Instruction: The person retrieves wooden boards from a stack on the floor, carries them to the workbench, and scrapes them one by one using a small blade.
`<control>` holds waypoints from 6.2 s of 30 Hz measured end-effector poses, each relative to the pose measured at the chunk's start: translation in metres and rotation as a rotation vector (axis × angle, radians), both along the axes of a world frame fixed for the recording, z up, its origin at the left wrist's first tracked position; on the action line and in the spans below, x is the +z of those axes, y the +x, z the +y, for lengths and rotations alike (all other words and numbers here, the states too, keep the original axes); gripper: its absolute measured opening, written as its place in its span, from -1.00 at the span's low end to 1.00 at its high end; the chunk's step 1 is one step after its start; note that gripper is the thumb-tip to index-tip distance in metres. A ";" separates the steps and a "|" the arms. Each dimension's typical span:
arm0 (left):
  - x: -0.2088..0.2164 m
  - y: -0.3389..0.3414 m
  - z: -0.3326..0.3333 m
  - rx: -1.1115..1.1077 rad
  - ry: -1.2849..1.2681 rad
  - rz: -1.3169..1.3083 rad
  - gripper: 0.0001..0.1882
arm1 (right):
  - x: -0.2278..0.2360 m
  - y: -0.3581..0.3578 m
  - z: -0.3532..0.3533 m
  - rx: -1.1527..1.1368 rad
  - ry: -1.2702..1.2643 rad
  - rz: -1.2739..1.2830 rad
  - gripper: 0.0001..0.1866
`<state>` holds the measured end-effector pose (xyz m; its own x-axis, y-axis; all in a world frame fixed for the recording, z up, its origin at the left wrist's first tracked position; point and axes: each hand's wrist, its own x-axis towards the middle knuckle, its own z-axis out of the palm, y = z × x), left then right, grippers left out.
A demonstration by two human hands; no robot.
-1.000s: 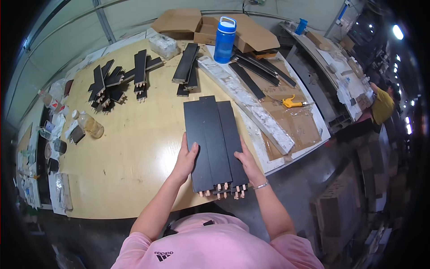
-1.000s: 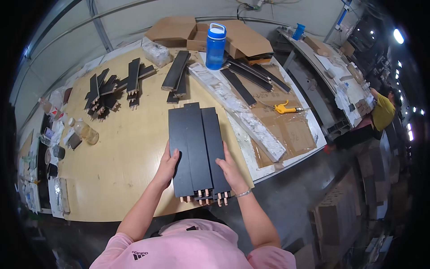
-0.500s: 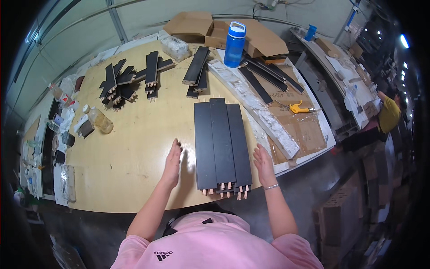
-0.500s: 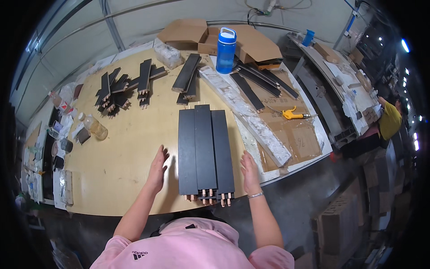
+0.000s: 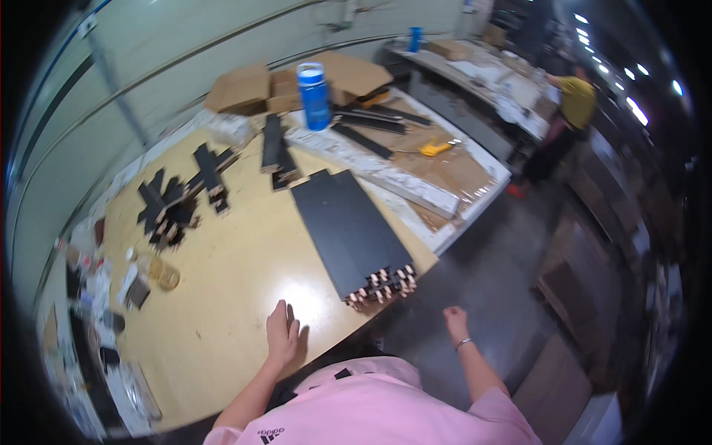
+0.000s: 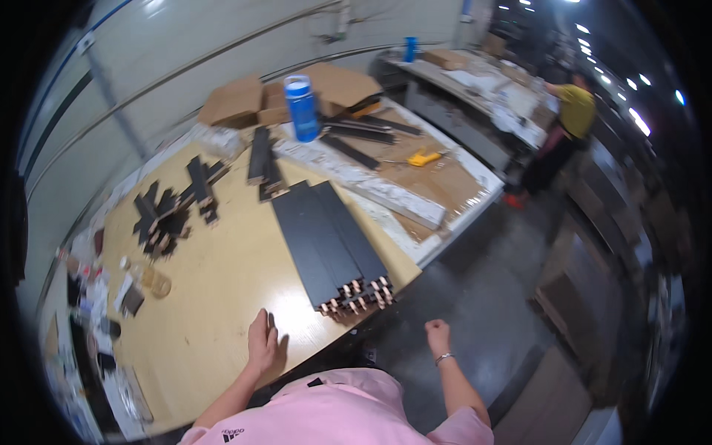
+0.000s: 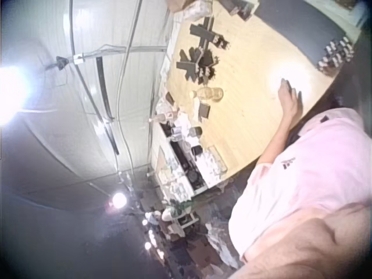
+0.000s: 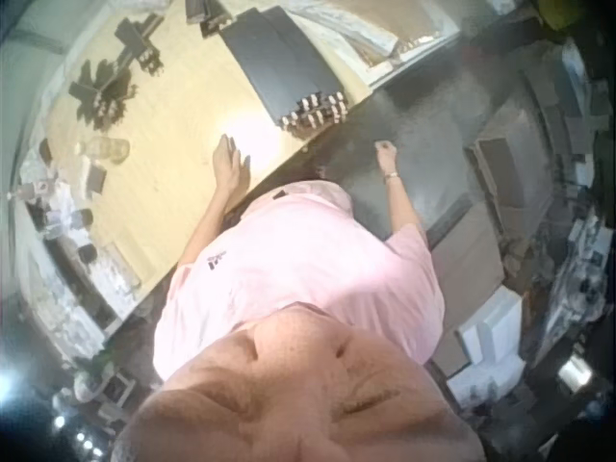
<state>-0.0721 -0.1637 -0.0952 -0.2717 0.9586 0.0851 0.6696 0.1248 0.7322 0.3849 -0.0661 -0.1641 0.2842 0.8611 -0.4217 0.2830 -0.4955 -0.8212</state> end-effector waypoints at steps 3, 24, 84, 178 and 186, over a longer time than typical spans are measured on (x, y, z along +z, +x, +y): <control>-0.003 -0.001 -0.012 -0.239 0.020 0.194 -0.32 | -0.043 -0.007 -0.096 0.037 -0.136 -0.254 -0.74; -0.017 0.001 -0.021 -0.595 0.119 0.501 -0.46 | -0.071 -0.054 -0.523 -0.457 -0.562 0.194 -0.64; -0.240 0.816 -0.475 -2.234 -0.485 0.897 -0.60 | -0.201 -0.122 -0.981 -1.364 -0.675 0.370 -0.77; -0.510 1.061 -1.542 -2.491 -0.954 1.183 -0.36 | -0.403 0.291 -1.561 -2.978 0.497 1.012 -0.69; -0.578 1.033 -1.630 -2.163 -1.297 0.902 -0.31 | -0.474 0.331 -1.659 -3.085 0.655 1.036 -0.43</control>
